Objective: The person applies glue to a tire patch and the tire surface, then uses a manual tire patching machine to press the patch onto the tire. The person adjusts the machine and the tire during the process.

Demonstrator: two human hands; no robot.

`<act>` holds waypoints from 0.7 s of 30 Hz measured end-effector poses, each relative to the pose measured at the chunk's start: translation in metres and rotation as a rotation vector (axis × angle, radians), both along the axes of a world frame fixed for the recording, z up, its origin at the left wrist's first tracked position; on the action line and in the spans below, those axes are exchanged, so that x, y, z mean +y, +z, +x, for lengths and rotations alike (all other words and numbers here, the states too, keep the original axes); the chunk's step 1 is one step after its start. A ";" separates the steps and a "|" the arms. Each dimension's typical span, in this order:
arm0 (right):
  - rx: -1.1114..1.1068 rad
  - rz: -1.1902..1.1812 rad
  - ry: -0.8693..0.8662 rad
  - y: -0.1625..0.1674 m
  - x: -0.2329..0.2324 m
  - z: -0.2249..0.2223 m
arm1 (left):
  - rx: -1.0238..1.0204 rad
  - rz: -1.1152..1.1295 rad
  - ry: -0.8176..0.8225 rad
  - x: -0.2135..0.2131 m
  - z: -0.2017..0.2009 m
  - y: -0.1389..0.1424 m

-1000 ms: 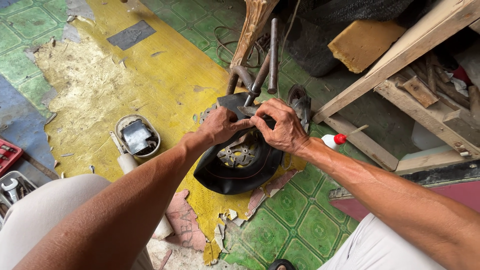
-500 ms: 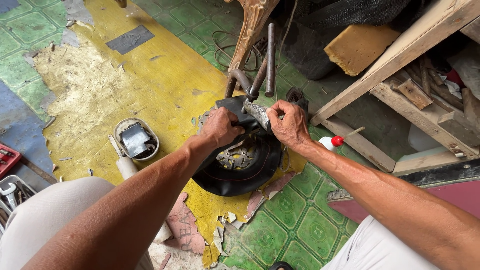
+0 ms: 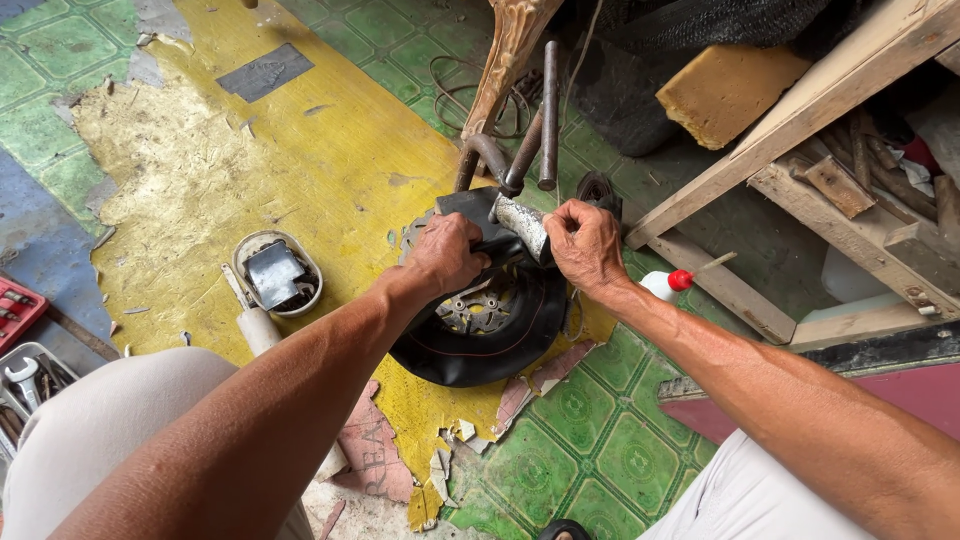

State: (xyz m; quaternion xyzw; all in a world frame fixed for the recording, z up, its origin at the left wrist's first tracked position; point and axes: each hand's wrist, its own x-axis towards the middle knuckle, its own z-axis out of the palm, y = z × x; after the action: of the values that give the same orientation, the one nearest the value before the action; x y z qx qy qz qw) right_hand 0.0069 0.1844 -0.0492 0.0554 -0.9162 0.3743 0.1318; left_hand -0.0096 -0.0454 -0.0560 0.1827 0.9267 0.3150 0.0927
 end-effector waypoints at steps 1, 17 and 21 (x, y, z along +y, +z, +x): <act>0.013 -0.001 0.002 0.000 0.000 0.001 | -0.006 0.006 -0.003 0.000 0.001 -0.001; -0.059 -0.071 0.145 0.017 -0.005 0.010 | -0.258 -0.063 0.054 -0.004 0.000 -0.008; -0.260 -0.033 0.108 0.013 0.009 0.004 | -0.461 0.102 0.093 -0.011 -0.011 -0.028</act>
State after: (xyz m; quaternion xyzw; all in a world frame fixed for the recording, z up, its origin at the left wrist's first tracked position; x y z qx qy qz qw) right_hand 0.0107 0.1937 -0.0363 0.0532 -0.9151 0.3997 -0.0074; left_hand -0.0210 -0.0566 -0.0843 0.0676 0.8712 0.3989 0.2780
